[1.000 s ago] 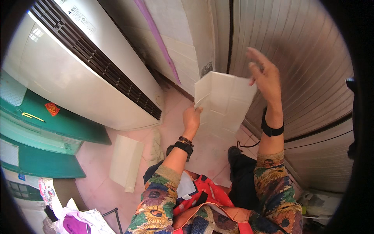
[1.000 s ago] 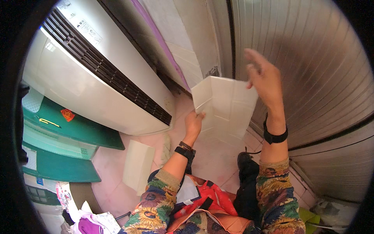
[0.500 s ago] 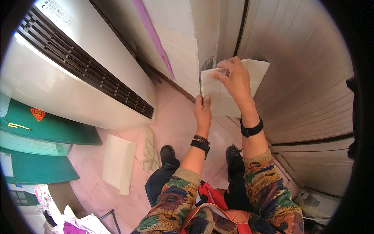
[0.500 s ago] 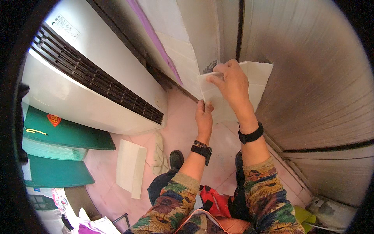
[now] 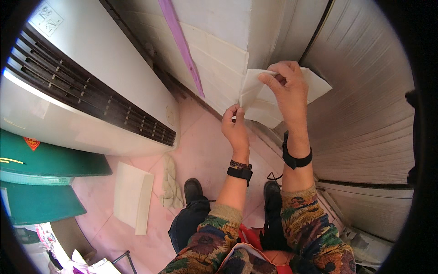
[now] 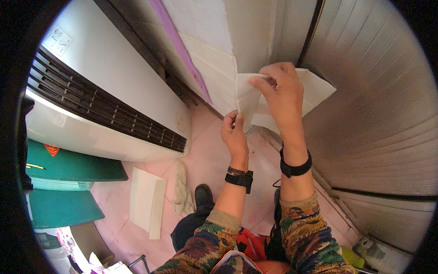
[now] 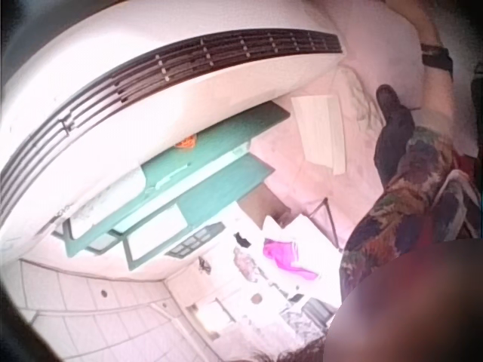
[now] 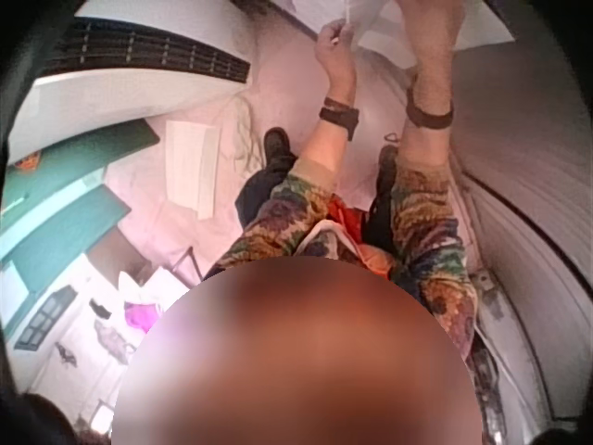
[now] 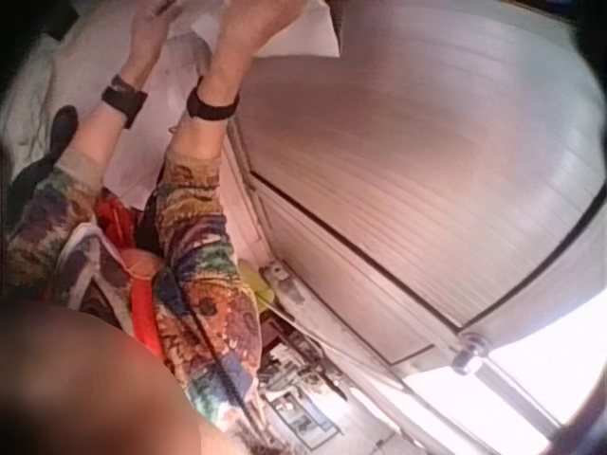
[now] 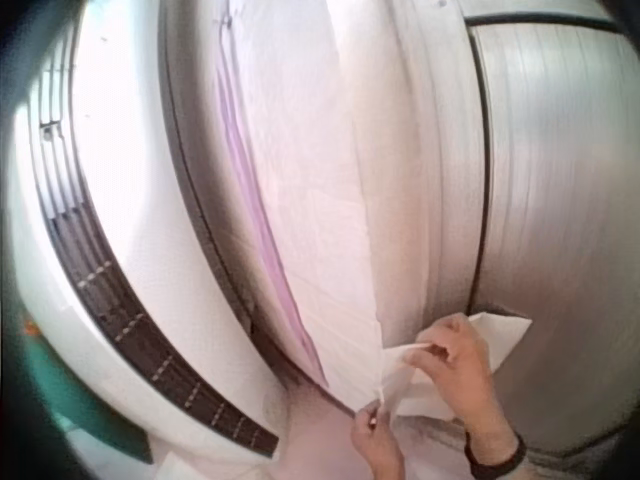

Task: The person wipes a section of the wall with a cloth, then repeatedly picks up white rectangular wall panels, aligns them against the wall, and presses them into place. The person handles the panels one at a time, adjusting their position and smoothing them against the surface.

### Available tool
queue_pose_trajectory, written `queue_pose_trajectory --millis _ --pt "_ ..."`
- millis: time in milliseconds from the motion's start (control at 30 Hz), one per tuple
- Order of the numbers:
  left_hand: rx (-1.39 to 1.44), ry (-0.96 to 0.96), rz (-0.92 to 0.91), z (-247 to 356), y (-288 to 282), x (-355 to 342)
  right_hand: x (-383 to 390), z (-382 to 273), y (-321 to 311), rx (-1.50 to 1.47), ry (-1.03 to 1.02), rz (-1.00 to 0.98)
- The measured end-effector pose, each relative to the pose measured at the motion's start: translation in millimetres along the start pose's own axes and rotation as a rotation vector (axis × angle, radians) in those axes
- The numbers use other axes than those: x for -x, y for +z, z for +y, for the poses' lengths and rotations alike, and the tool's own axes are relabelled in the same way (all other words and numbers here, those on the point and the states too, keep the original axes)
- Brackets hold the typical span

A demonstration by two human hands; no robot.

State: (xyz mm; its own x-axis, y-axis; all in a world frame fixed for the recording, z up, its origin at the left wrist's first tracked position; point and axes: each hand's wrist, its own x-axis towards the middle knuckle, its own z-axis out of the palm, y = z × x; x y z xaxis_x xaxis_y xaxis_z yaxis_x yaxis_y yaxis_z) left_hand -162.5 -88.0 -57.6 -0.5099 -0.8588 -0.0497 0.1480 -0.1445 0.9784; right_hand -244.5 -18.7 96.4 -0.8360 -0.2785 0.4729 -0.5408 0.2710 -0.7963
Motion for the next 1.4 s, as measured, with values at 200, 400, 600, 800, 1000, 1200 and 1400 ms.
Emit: queue_pose_trajectory --millis 200,400,600,800,1000,1200,1400 --pt "-0.082 0.05 0.061 19 11 1 -11 -19 -5 -0.007 -0.053 0.033" --pt "-0.113 0.063 0.023 27 10 -6 -18 -24 -1 -0.013 -0.066 0.07" --pt "-0.213 0.079 0.024 29 16 -7 -25 -22 3 0.005 -0.097 0.103" --pt "-0.269 0.147 0.042 30 13 -5 -28 -22 -2 -0.019 -0.122 0.031" --pt "-0.246 0.165 0.038 26 10 -12 -30 -23 4 0.025 -0.073 0.066" --pt "-0.333 0.238 0.035 29 10 -10 -32 -24 6 0.035 -0.107 0.102" --pt "-0.35 0.303 0.047 25 10 -11 -31 -18 9 0.049 -0.131 0.105"
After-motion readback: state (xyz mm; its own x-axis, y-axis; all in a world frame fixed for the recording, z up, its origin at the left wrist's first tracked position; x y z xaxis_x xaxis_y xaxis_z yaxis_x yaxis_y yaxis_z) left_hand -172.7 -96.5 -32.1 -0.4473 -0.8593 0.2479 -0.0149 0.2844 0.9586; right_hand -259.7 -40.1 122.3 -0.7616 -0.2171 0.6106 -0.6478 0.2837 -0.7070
